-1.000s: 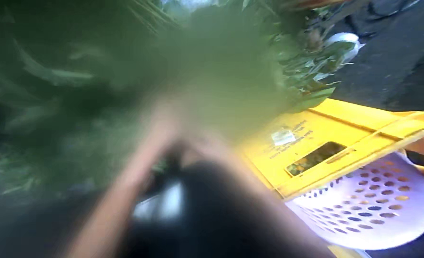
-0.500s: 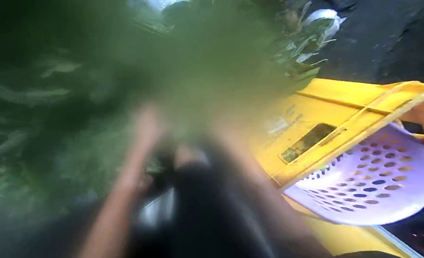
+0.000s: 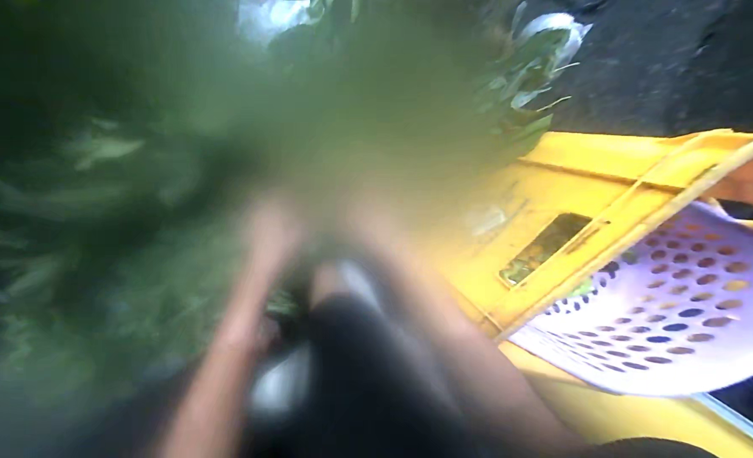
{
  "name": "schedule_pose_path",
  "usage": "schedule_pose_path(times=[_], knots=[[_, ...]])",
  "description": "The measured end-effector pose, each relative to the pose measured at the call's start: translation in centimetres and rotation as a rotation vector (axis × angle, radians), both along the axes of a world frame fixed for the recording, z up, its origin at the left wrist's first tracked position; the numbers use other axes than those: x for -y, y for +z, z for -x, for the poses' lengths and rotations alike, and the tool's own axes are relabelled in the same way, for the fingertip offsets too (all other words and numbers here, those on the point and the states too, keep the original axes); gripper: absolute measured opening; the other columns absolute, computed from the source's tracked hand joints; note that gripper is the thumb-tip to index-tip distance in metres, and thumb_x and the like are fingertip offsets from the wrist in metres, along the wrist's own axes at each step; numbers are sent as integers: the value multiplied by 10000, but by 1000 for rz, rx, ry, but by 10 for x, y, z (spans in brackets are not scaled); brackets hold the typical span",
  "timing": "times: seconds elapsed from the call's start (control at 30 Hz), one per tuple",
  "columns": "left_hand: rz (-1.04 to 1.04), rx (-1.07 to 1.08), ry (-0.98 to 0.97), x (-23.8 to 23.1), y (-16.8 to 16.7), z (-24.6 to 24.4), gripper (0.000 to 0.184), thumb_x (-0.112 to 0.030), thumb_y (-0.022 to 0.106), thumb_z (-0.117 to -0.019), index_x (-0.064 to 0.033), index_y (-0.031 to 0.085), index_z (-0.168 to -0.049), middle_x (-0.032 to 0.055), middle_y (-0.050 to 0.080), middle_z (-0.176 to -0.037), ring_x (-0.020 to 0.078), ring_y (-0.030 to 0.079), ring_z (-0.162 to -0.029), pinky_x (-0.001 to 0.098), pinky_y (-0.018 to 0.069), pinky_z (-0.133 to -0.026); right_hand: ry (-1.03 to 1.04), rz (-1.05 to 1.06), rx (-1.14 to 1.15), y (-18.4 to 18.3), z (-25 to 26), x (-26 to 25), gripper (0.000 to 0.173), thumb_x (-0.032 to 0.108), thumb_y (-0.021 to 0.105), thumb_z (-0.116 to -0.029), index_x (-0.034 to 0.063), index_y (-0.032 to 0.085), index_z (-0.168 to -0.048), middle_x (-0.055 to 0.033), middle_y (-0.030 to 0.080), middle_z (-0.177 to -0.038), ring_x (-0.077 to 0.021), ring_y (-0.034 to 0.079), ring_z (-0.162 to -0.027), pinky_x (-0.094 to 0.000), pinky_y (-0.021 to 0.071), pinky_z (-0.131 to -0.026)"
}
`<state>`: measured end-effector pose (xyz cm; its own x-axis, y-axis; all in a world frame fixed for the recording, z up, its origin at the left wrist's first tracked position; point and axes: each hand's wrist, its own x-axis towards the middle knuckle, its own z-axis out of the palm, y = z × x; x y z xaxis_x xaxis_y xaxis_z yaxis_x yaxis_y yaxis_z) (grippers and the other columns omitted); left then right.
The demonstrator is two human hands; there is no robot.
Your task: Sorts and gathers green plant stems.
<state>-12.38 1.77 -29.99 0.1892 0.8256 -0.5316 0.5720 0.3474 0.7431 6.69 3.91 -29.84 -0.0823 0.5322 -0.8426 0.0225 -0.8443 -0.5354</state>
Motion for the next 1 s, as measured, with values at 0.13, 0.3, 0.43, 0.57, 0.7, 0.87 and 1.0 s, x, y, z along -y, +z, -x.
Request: schedule_pose_path(times=[0.13,0.3,0.43,0.57,0.7,0.87,1.0], knots=[[207,198,146,0,-1,11,240,-306,548,-1068,-129,639,-1202,38,732,-959,158,695,-793,373,592,-711,0,-20,22,-1,2,2,245,289,644,-1020,124,631,-1200,-35,589,-689,-86,445,-460,-226,405,-428],[162,209,81,-1,0,16,253,-211,735,-951,-134,706,-1191,39,738,-1061,166,712,-892,418,605,-794,15,-144,76,2,6,4,169,206,723,-967,60,680,-1042,-57,664,-686,-104,536,-478,-233,450,-433],[86,168,77,-2,-5,14,168,-247,707,-978,-113,729,-1077,30,738,-949,138,704,-808,379,604,-743,14,-188,88,7,10,4,138,192,706,-980,58,674,-987,-49,653,-662,-98,540,-464,-222,458,-421],[133,234,173,-3,-7,14,156,-219,673,-992,-99,733,-1073,26,736,-941,126,696,-803,343,595,-736,-31,-234,26,5,11,7,105,146,682,-990,50,667,-1033,-46,628,-655,-89,525,-461,-218,466,-430],[215,356,272,-9,-20,17,167,-192,649,-1008,-60,711,-1089,31,749,-970,113,706,-887,325,593,-830,-10,-271,45,11,12,7,151,132,674,-994,52,695,-1120,-50,666,-712,-93,548,-481,-218,481,-436],[170,349,190,-8,-20,22,155,-189,701,-980,-70,763,-1057,10,755,-926,81,707,-831,296,603,-791,-61,-311,31,16,13,6,152,116,699,-975,21,677,-1092,-54,700,-758,-110,638,-555,-244,570,-515],[163,322,133,-2,-2,23,128,-188,676,-991,-98,737,-1058,21,736,-908,107,689,-759,306,595,-697,-23,-330,35,13,11,8,207,133,682,-993,35,681,-1176,-84,722,-906,-125,659,-601,-260,587,-552]])
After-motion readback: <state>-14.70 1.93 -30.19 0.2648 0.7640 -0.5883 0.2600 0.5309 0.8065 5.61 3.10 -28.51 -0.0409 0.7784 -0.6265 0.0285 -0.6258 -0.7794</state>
